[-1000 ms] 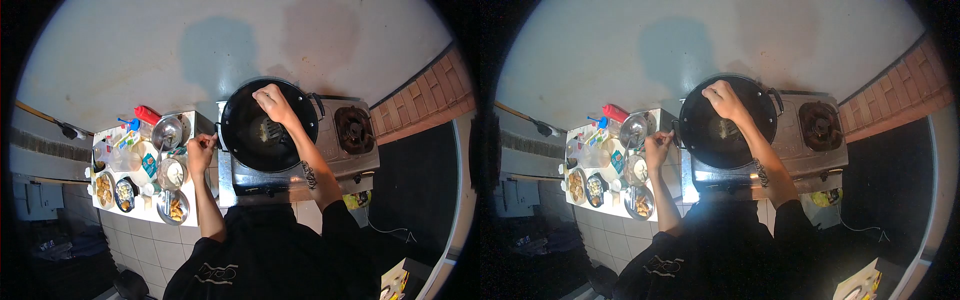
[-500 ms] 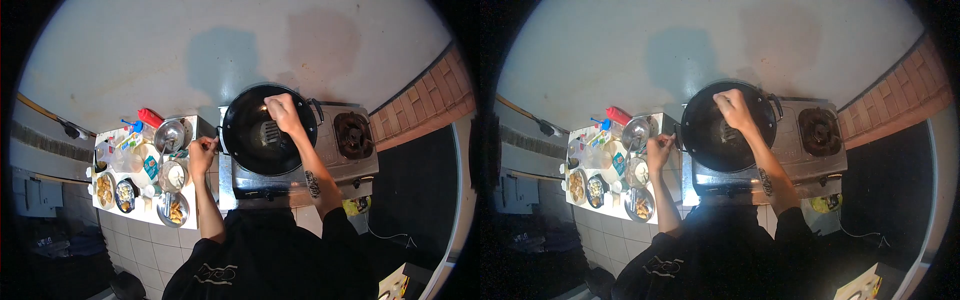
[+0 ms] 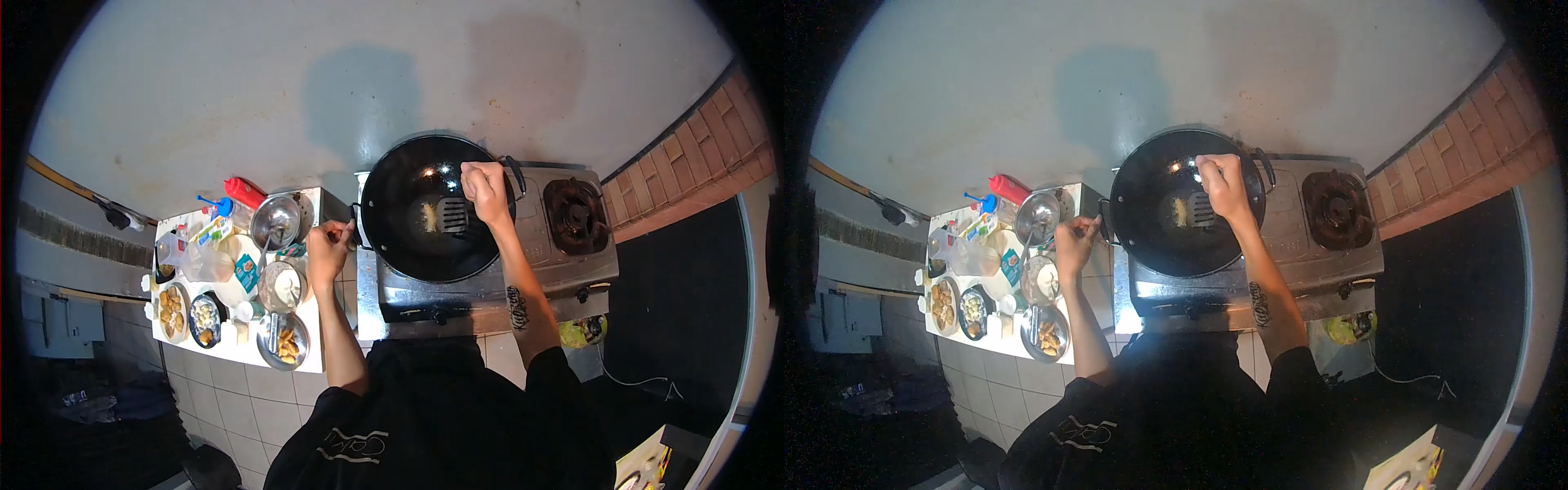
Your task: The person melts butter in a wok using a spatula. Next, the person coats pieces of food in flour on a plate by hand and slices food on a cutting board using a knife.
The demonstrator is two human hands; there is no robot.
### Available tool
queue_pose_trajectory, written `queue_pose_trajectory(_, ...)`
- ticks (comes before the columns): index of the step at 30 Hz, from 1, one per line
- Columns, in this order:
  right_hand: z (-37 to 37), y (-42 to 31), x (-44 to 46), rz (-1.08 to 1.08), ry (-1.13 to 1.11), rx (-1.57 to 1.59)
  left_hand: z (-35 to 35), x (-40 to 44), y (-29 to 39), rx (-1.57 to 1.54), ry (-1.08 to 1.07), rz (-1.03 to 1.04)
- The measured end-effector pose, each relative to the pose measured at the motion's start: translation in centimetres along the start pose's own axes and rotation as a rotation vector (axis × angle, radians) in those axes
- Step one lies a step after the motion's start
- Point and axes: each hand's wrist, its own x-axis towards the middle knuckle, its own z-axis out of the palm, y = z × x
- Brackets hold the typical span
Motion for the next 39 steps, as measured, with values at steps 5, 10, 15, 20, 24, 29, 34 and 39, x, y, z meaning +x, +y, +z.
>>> queue_pose_trajectory(5, 0.6, 0.5, -0.2, 0.031, 0.008, 0.050, 0.1, 0.0, -0.7, -0.020, 0.011, 0.044)
queue_pose_trajectory(10, 1.2, 0.6, 0.1, 0.049, 0.029, 0.168, 0.0, -0.2, 0.0, -0.086, -0.012, 0.028)
queue_pose_trajectory(15, 1.8, 0.5, 0.5, 0.029, 0.033, 0.143, -0.4, -0.4, 0.9, -0.027, -0.016, 0.013)
queue_pose_trajectory(20, 2.4, 0.6, 0.7, 0.025, 0.039, 0.189, -0.1, -0.1, -0.3, -0.011, -0.009, 0.035)
queue_pose_trajectory(24, 2.7, 0.5, 0.9, 0.052, 0.058, 0.209, 0.0, -0.1, -0.4, -0.023, -0.004, 0.014)
queue_pose_trajectory(29, 2.7, 0.4, 1.0, 0.045, 0.057, 0.217, -0.3, -0.3, 0.6, -0.049, -0.013, -0.006)
queue_pose_trajectory(34, 1.7, -0.2, 1.0, 0.046, 0.014, 0.058, -0.4, -0.1, 0.1, 0.005, -0.027, -0.015)
queue_pose_trajectory(39, 1.1, -0.2, 0.9, 0.025, 0.029, -0.037, -0.3, 0.0, -0.1, 0.003, -0.011, 0.009)
